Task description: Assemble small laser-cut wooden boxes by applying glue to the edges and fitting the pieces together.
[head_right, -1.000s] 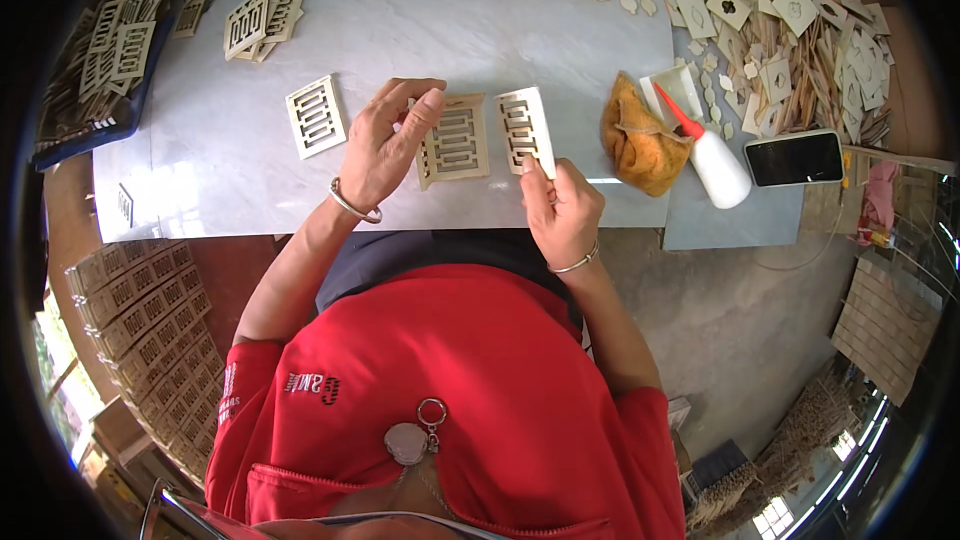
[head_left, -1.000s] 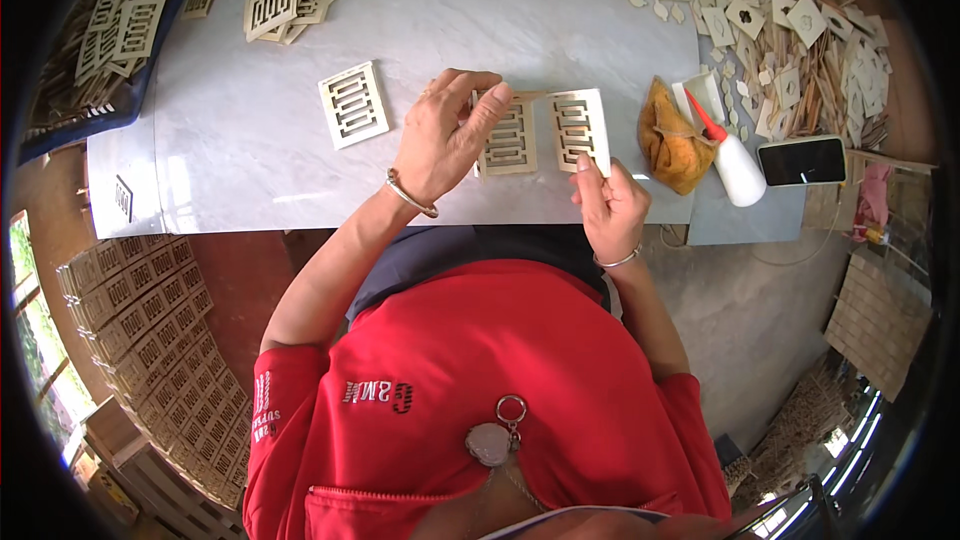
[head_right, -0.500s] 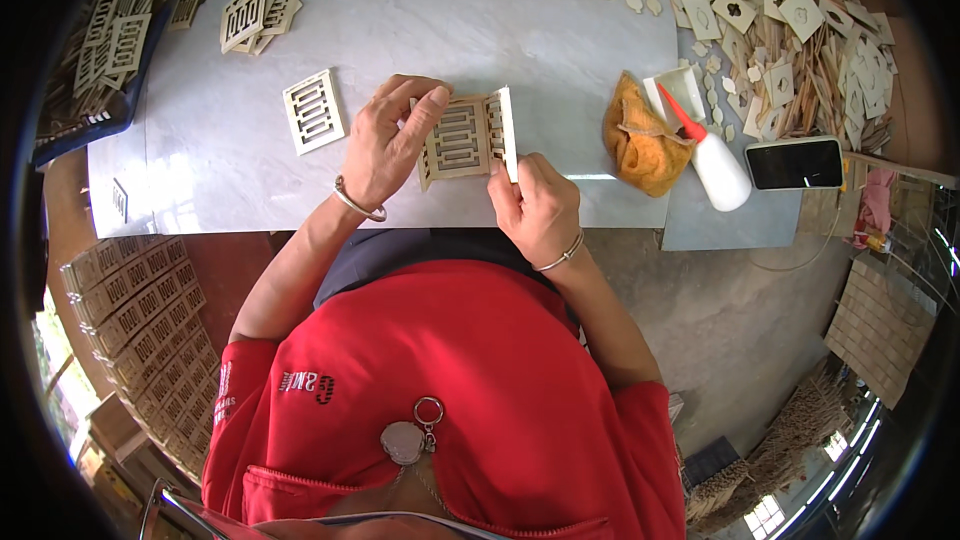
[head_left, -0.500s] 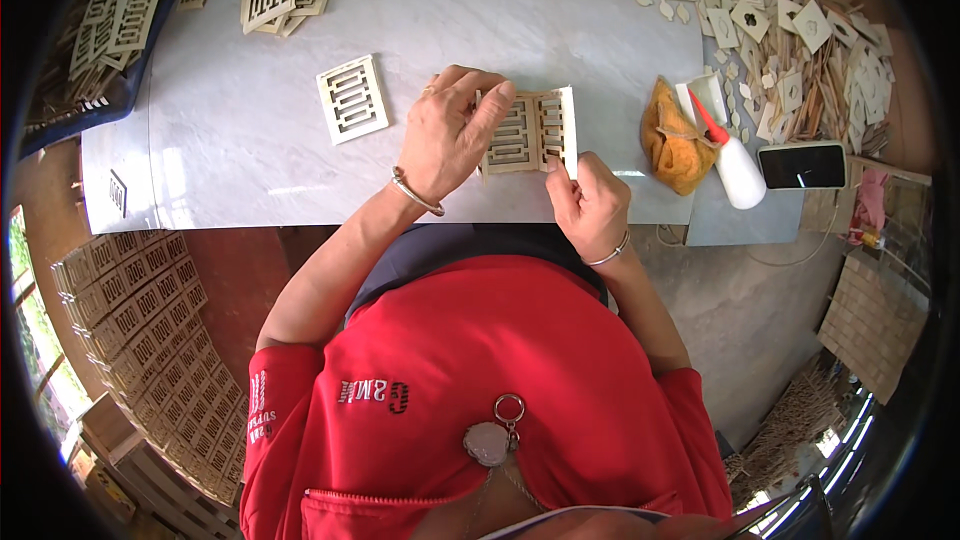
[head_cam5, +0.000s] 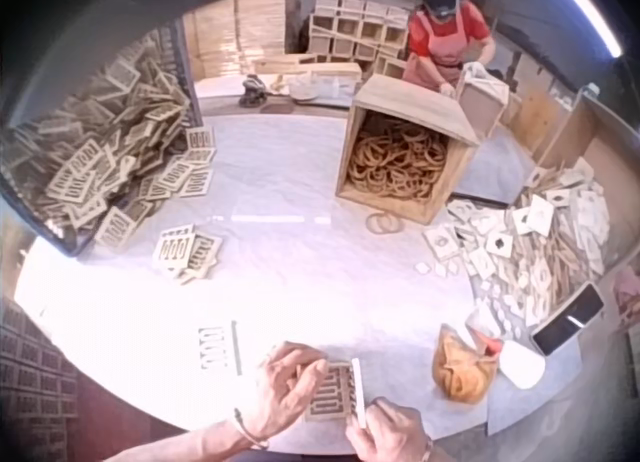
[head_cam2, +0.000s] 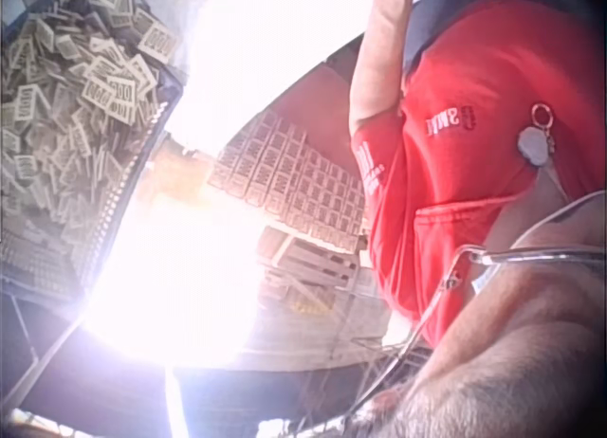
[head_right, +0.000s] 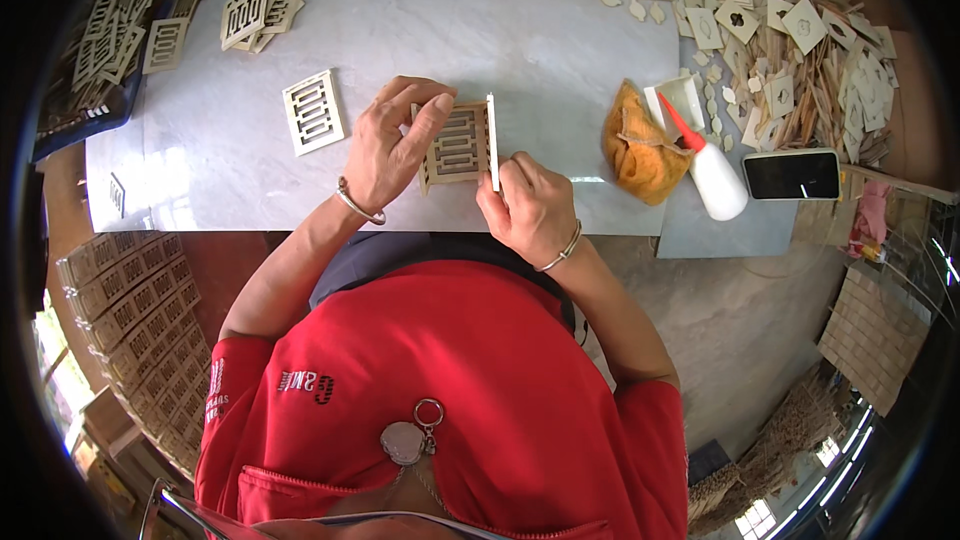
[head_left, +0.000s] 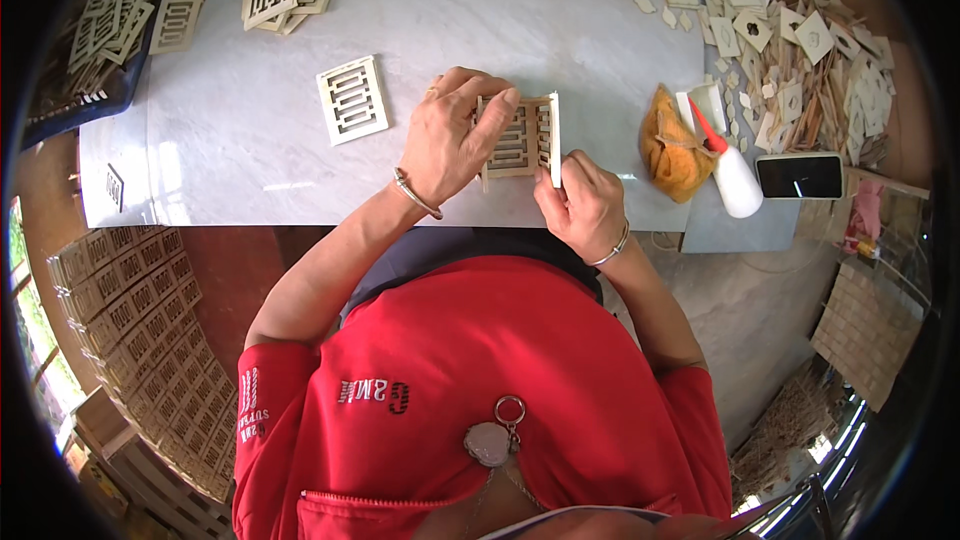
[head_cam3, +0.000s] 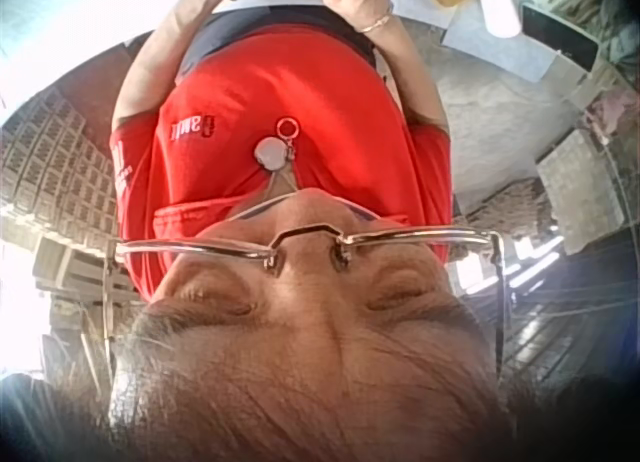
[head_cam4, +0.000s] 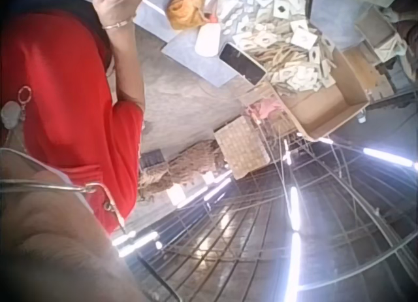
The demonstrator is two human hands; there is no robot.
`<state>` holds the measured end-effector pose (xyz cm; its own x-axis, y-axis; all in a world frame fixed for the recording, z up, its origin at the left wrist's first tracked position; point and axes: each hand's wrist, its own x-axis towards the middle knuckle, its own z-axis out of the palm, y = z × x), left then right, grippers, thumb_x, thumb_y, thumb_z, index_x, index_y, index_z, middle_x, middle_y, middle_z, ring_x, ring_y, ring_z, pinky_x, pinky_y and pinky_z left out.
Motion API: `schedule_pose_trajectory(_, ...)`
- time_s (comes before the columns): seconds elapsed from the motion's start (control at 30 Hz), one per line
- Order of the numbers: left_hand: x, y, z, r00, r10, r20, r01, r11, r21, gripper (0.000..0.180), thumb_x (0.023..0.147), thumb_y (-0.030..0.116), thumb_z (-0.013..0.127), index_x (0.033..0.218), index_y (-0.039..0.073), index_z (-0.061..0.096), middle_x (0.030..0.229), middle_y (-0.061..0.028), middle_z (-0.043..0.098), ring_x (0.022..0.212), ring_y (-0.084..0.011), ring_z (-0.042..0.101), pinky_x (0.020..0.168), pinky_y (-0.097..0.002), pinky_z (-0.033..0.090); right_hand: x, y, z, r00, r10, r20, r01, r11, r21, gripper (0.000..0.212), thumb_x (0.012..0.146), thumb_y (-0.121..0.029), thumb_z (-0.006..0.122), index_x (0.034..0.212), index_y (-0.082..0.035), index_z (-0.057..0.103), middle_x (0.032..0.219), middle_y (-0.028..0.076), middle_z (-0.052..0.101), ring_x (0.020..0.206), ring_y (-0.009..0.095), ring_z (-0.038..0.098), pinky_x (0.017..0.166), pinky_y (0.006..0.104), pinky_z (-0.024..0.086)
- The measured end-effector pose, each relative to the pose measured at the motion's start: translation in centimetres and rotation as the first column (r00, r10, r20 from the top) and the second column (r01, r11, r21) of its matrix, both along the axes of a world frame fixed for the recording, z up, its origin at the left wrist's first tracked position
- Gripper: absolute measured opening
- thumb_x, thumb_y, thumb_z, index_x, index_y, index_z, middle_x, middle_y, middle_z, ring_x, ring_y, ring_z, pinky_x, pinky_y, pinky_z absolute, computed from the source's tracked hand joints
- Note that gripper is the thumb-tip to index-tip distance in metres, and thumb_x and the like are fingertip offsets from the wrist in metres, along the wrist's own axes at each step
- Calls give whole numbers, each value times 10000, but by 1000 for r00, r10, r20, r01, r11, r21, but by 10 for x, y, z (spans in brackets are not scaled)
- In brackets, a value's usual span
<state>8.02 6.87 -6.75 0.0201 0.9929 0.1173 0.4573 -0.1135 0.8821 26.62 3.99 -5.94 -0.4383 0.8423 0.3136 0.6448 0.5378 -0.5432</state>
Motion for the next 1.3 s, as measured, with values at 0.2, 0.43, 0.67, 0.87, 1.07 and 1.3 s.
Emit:
schedule_pose_trajectory(0.2,-1,-2,4,996,23,80,-15,995,-96,333,883,326,579,1016,29,648,1016,-147,607,864,-291,584,754,-368,489,2,-1,0,1000,-7,16,7,999,-43,249,748,-97,681,657,-39,457,610,80,486,471,250,508,419,346,410)
schedule_pose_trajectory(0.43,-74,-1,17,938,-7,-346,109,955,276,652,729,418,728,1238,65,522,1214,-131,518,1096,-301,492,909,-398,421,42,-10,34,987,-50,154,92,957,-274,509,742,-254,748,1134,-3,543,894,111,584,742,207,605,591,314,485)
schedule_pose_trajectory(0.67,-144,-11,11,663,-139,-735,213,977,8,865,616,369,792,1351,113,416,1280,-124,513,1264,-316,388,1034,-464,291,72,1,53,993,-121,-1,116,953,-279,416,762,-122,726,1139,-19,585,943,102,621,768,162,595,582,263,467)
schedule_pose_trajectory(0.87,-106,-16,41,957,-73,-281,86,996,35,839,656,404,788,1321,44,425,1223,-161,532,1206,-299,443,1017,-436,321,35,10,66,951,-79,-299,-19,950,-312,420,775,-164,732,1130,9,586,982,114,629,877,169,608,703,270,485)
schedule_pose_trajectory(1.07,-20,-23,62,888,-216,407,138,967,212,814,680,370,810,1286,-8,420,1210,-148,505,1140,-244,479,977,-364,375,-22,15,67,687,-42,-725,-378,831,-407,798,717,-298,797,1320,31,391,1266,145,501,1175,228,487,1015,361,360)
schedule_pose_trajectory(1.3,1,-27,63,793,-215,570,163,976,141,830,690,407,802,1289,-7,404,1194,-144,506,1093,-222,492,931,-337,406,-10,16,68,600,-120,-791,-421,793,-440,878,704,-262,811,1363,48,322,1329,180,447,1244,263,438,1060,392,316)
